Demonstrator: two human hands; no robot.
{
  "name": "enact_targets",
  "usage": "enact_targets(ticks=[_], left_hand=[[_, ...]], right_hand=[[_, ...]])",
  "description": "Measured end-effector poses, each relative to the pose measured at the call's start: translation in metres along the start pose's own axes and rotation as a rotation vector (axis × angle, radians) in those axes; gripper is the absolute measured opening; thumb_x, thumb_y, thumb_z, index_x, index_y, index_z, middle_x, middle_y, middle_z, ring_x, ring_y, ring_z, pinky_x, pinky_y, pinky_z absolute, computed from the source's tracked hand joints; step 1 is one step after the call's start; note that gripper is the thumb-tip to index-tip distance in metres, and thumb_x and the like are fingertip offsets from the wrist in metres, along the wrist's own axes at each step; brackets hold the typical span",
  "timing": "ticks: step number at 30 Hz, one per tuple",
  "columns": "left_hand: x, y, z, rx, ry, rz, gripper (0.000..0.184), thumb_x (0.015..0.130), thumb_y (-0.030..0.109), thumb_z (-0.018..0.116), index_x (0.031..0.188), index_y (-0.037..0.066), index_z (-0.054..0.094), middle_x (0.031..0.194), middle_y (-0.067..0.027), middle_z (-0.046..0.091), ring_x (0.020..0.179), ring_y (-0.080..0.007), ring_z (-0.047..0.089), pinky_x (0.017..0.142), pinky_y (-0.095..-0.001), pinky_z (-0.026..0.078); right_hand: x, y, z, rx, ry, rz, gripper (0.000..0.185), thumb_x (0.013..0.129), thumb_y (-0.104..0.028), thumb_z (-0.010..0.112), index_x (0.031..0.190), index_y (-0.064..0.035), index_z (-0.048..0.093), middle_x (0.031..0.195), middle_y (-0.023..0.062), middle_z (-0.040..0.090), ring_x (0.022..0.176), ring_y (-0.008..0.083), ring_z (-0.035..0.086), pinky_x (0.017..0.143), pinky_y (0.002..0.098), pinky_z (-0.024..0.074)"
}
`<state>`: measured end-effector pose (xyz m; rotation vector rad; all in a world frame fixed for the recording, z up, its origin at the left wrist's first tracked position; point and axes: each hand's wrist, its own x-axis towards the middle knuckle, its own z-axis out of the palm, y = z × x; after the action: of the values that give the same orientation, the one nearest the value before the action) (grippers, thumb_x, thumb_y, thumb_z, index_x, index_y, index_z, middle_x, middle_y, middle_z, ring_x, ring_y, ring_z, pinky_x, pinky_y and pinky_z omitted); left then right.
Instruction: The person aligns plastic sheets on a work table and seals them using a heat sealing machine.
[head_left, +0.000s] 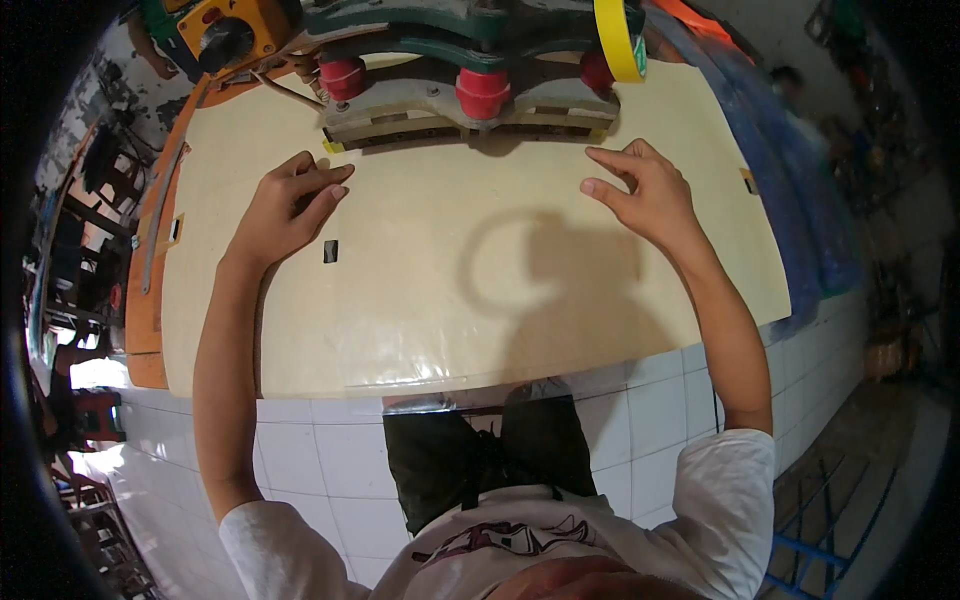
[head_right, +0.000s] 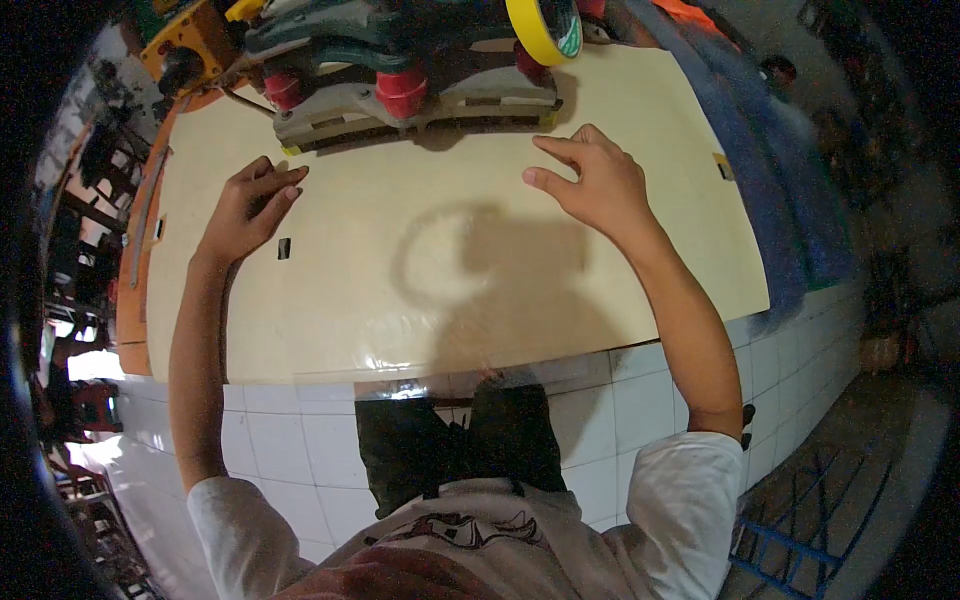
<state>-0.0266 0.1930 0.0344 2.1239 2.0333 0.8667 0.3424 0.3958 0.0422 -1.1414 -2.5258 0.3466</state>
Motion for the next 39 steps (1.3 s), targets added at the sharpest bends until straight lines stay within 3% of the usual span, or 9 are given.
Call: enact_targets(ticks=[17,22,25,27,29,31,33,35,39], left_hand=[[-0.003,0.009,-0.009,-0.028,0.007,-0.012,0.027,0.087,0.012,0.064,0.109,-0.001,0.07,0.078,-0.0139,0.058,0.066,-0.0233,0.052,0.063,-0.0357,0.044],[-0.007,0.012,-0.019,0.019,-0.111,-0.116,0.028,0.09,0.015,0.057,0.112,-0.002,0.06,0.096,-0.0177,0.065,0.084,-0.0316,0.063,0.074,-0.0394,0.05],[-0.013,0.019,-0.036,0.1,-0.239,-0.171,0.029,0.093,0.017,0.054,0.117,-0.001,0.055,0.106,-0.0196,0.066,0.096,-0.0362,0.064,0.085,-0.0423,0.05],[-0.027,0.032,-0.04,0.09,-0.225,-0.199,0.03,0.094,0.018,0.052,0.119,0.0,0.054,0.11,-0.0205,0.065,0.1,-0.0363,0.063,0.088,-0.0425,0.049],[-0.042,0.049,-0.042,0.062,-0.247,-0.279,0.037,0.099,0.023,0.047,0.127,0.001,0.05,0.12,-0.0225,0.061,0.113,-0.0367,0.059,0.099,-0.0421,0.045],[-0.058,0.055,-0.038,-0.015,-0.2,-0.302,0.039,0.1,0.026,0.047,0.131,0.001,0.049,0.123,-0.0222,0.06,0.116,-0.0366,0.057,0.101,-0.0418,0.044],[-0.069,0.044,-0.028,-0.114,-0.141,-0.27,0.046,0.101,0.026,0.047,0.138,0.001,0.043,0.132,-0.0219,0.056,0.124,-0.0344,0.054,0.106,-0.0401,0.041],[-0.079,0.041,-0.01,-0.243,-0.046,-0.312,0.045,0.101,0.024,0.048,0.138,0.0,0.043,0.134,-0.0224,0.054,0.125,-0.0332,0.053,0.105,-0.0395,0.042],[-0.08,0.048,-0.009,-0.258,0.066,-0.307,0.044,0.1,0.017,0.051,0.138,-0.003,0.043,0.137,-0.024,0.051,0.127,-0.0299,0.053,0.105,-0.0379,0.043]], right_hand=[[-0.003,0.004,-0.004,0.011,0.001,-0.089,0.045,0.082,-0.046,0.073,0.118,-0.0191,0.071,0.088,0.0067,0.059,0.084,0.0221,0.062,0.077,0.0363,0.0493],[-0.006,0.022,-0.028,0.363,-0.178,-0.185,0.043,0.084,-0.028,0.074,0.12,-0.0055,0.068,0.091,0.0055,0.064,0.08,0.0148,0.061,0.071,0.0308,0.0488],[-0.019,0.045,-0.067,0.459,-0.221,-0.022,0.041,0.086,-0.021,0.072,0.121,-0.0004,0.066,0.095,0.0058,0.07,0.076,0.0117,0.061,0.069,0.0285,0.0514],[-0.028,0.08,-0.11,0.153,-0.239,0.128,0.048,0.09,-0.032,0.068,0.124,0.0003,0.064,0.104,0.0119,0.071,0.09,0.0129,0.064,0.074,0.0281,0.0513],[-0.04,0.16,-0.134,0.042,-0.024,0.241,0.052,0.088,-0.036,0.069,0.125,0.0,0.063,0.113,0.0169,0.069,0.1,0.02,0.066,0.086,0.0332,0.0508],[-0.064,0.219,-0.161,-0.447,0.08,0.371,0.058,0.087,-0.043,0.068,0.125,0.0015,0.063,0.117,0.0208,0.067,0.109,0.0287,0.064,0.097,0.0372,0.0466],[-0.088,0.261,-0.177,-0.564,-0.034,0.584,0.072,0.084,-0.055,0.065,0.126,0.0041,0.061,0.125,0.0245,0.063,0.12,0.0362,0.059,0.102,0.0432,0.0438],[-0.099,0.318,-0.182,-0.176,-0.232,0.739,0.075,0.084,-0.055,0.066,0.127,0.0053,0.059,0.129,0.0248,0.06,0.122,0.0366,0.057,0.102,0.043,0.0435],[-0.122,0.31,-0.174,-0.382,-0.005,0.533,0.067,0.084,-0.053,0.067,0.115,0.0058,0.067,0.114,0.0252,0.067,0.109,0.0376,0.064,0.095,0.041,0.0478]])
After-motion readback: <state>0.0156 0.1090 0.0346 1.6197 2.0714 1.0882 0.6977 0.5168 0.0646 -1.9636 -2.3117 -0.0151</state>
